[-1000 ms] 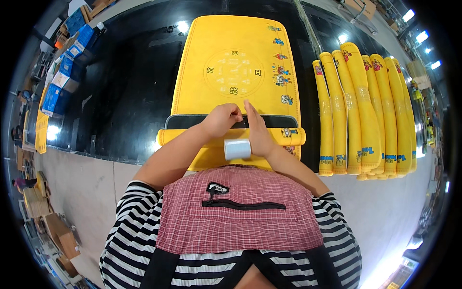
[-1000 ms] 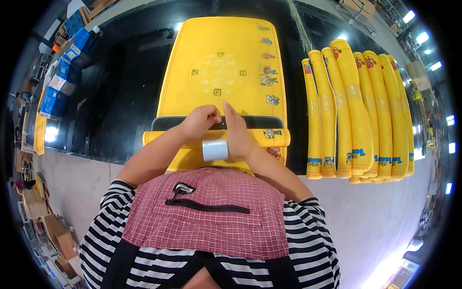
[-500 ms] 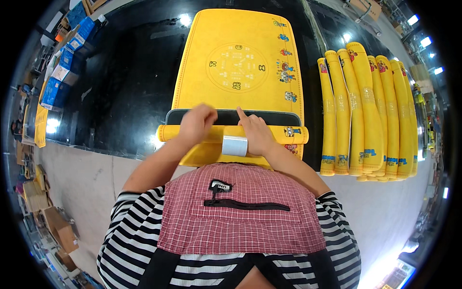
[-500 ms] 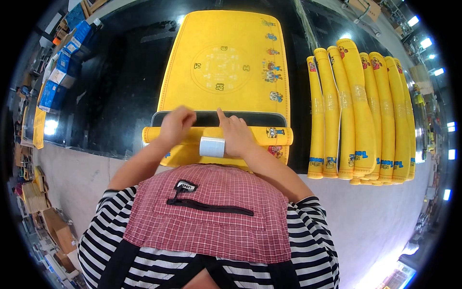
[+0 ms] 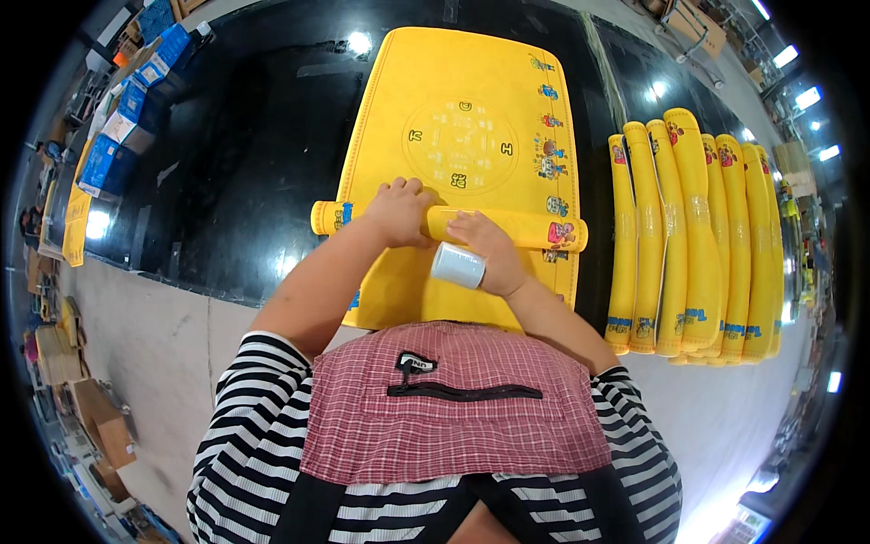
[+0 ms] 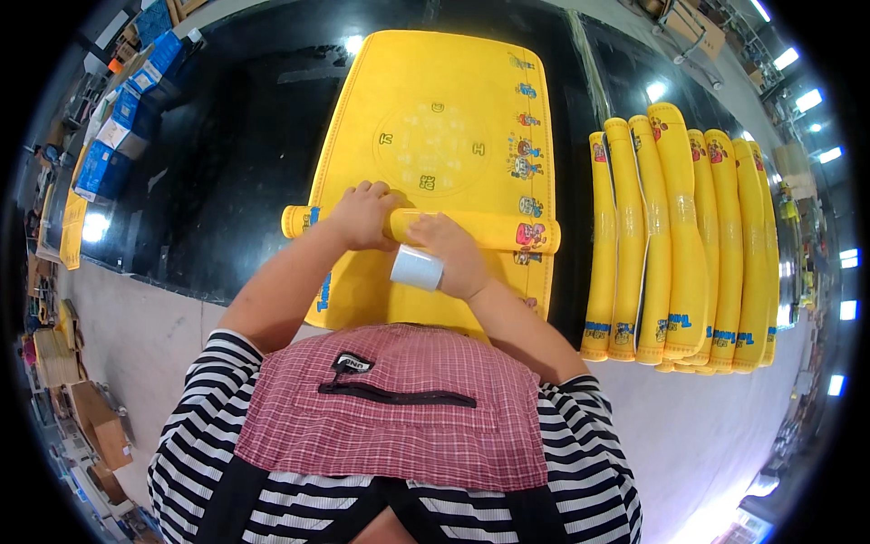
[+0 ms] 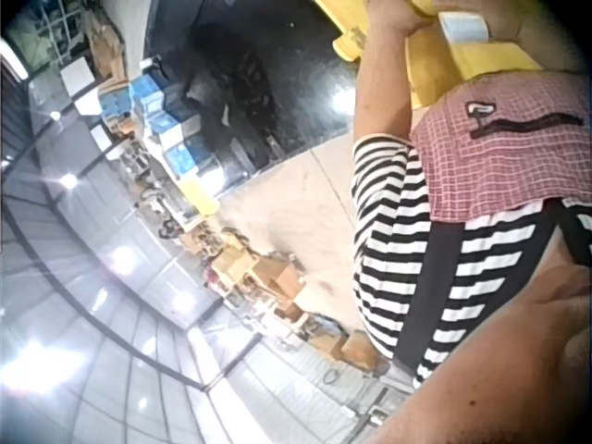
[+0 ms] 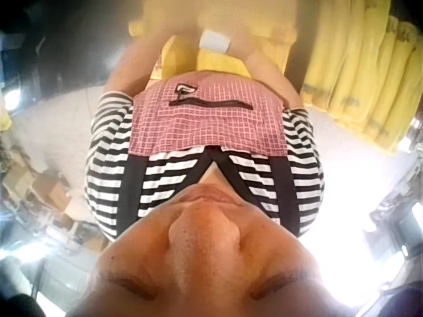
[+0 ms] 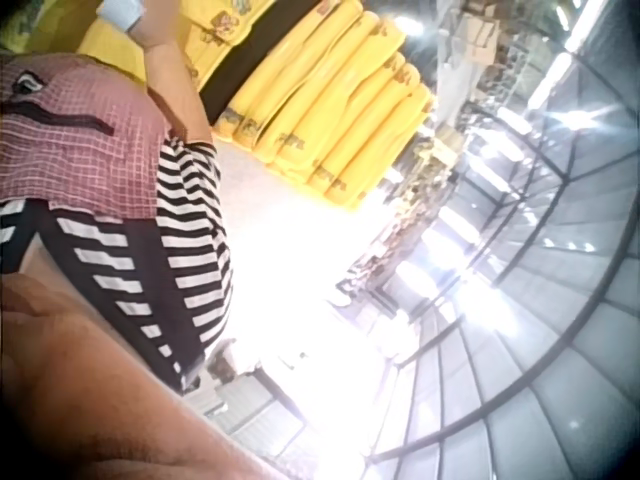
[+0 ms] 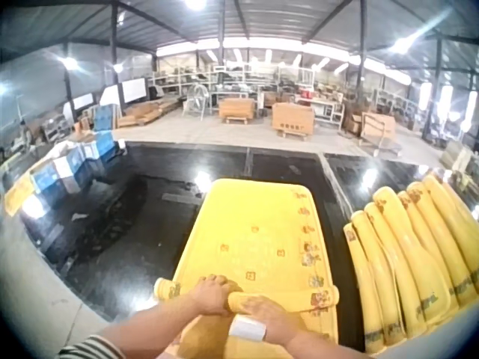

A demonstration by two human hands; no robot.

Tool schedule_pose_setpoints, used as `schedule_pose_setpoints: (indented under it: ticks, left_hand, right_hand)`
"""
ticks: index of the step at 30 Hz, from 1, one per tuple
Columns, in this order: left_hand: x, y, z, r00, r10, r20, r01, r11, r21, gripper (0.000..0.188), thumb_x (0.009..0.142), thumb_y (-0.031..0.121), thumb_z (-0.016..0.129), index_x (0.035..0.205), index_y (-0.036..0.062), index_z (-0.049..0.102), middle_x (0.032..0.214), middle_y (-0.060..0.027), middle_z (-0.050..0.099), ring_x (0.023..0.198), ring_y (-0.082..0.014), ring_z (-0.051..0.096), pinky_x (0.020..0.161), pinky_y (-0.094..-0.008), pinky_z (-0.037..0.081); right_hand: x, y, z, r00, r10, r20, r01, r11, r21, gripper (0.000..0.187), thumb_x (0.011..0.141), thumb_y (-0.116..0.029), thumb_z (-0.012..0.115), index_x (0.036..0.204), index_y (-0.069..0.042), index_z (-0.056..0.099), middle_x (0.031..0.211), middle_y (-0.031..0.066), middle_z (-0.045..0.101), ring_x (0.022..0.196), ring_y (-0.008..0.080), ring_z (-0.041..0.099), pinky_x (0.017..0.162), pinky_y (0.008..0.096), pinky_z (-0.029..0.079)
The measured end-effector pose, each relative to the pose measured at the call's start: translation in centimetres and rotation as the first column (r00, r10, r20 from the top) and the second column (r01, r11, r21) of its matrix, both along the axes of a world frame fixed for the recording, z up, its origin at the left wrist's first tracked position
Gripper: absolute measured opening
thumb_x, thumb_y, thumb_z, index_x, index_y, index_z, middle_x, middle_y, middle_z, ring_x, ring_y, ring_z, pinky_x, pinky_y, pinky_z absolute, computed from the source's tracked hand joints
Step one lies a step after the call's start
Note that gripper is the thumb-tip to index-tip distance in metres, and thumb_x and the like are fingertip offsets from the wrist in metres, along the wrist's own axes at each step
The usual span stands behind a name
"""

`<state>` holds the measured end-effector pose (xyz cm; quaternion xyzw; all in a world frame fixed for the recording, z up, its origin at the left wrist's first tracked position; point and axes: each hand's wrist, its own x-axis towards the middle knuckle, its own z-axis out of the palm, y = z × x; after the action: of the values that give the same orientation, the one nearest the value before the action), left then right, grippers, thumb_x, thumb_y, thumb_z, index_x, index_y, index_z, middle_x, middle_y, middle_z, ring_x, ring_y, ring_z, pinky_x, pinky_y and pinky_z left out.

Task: The person rolls a black rectangular mat into a yellow printed sleeve and secures it with clear tape. They repeat this process for multiple mats, stacking the finished rolls on the table. The person handles the mats, sleeves, and tape by hand throughout the task.

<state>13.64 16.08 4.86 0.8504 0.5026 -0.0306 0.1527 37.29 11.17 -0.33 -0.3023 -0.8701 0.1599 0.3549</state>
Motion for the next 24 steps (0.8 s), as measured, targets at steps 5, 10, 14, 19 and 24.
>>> schedule_pose_setpoints:
  ticks: [5, 10, 14, 19, 24]
  left_hand:
    - [-0.4, 3.8, -0.4, 0.985, -0.174, 0.013, 0.174, 0.984, -0.022, 0.077, 0.068, 0.046, 0.089, 0.133, 0.0135, 0.063, 0.126, -0.0100, 0.060, 0.125, -0.0304, 0.054, 0.108, -0.0434, 0.041]
    - [-0.9, 4.8, -2.2, 0.991, -0.113, 0.070, 0.101, 0.982, 0.159, 0.073, 0.071, 0.038, 0.089, 0.133, 0.0119, 0.061, 0.120, -0.0097, 0.060, 0.116, -0.0311, 0.055, 0.106, -0.0434, 0.041]
    - [-1.1, 5.3, -3.8, 0.989, -0.117, 0.085, 0.074, 0.915, 0.398, 0.070, 0.078, 0.038, 0.083, 0.137, 0.0116, 0.057, 0.120, -0.0094, 0.060, 0.117, -0.0296, 0.055, 0.104, -0.0441, 0.041]
    - [-2.1, 5.9, -4.8, 0.971, -0.217, 0.102, 0.130, 0.833, 0.537, 0.066, 0.084, 0.033, 0.078, 0.142, 0.0109, 0.055, 0.127, -0.0089, 0.061, 0.118, -0.0290, 0.057, 0.103, -0.0453, 0.042]
    - [-3.0, 4.8, -5.3, 0.957, -0.245, 0.157, 0.162, 0.898, 0.409, 0.066, 0.085, 0.031, 0.078, 0.144, 0.0128, 0.054, 0.125, -0.0109, 0.063, 0.114, -0.0328, 0.061, 0.101, -0.0456, 0.045]
  right_hand:
    - [-1.0, 2.3, -0.2, 0.982, -0.173, 0.069, 0.172, 0.985, 0.027, 0.045, 0.086, -0.029, 0.073, 0.125, -0.007, 0.067, 0.125, 0.0148, 0.070, 0.120, 0.0353, 0.064, 0.102, 0.0496, 0.049]
    - [-2.1, 9.5, 3.0, 0.965, -0.204, 0.163, 0.254, 0.880, -0.401, 0.030, 0.087, -0.026, 0.073, 0.112, -0.010, 0.072, 0.106, 0.0151, 0.075, 0.097, 0.0362, 0.070, 0.084, 0.0420, 0.056]
    - [-1.6, 16.4, -0.3, 0.954, -0.299, 0.035, 0.270, 0.798, -0.539, 0.024, 0.087, -0.019, 0.074, 0.109, -0.011, 0.073, 0.102, 0.0151, 0.075, 0.094, 0.0348, 0.070, 0.080, 0.0384, 0.056]
    - [-1.0, 18.3, -1.6, 0.904, -0.322, -0.282, -0.019, 0.627, -0.779, 0.023, 0.087, -0.017, 0.074, 0.108, -0.008, 0.073, 0.098, 0.0155, 0.074, 0.091, 0.0318, 0.071, 0.079, 0.0379, 0.057]
    - [-1.6, 8.8, 5.6, 0.963, 0.000, 0.268, 0.048, 0.984, -0.174, 0.029, 0.088, -0.022, 0.071, 0.113, -0.007, 0.073, 0.106, 0.0150, 0.075, 0.101, 0.0334, 0.071, 0.088, 0.0443, 0.057]
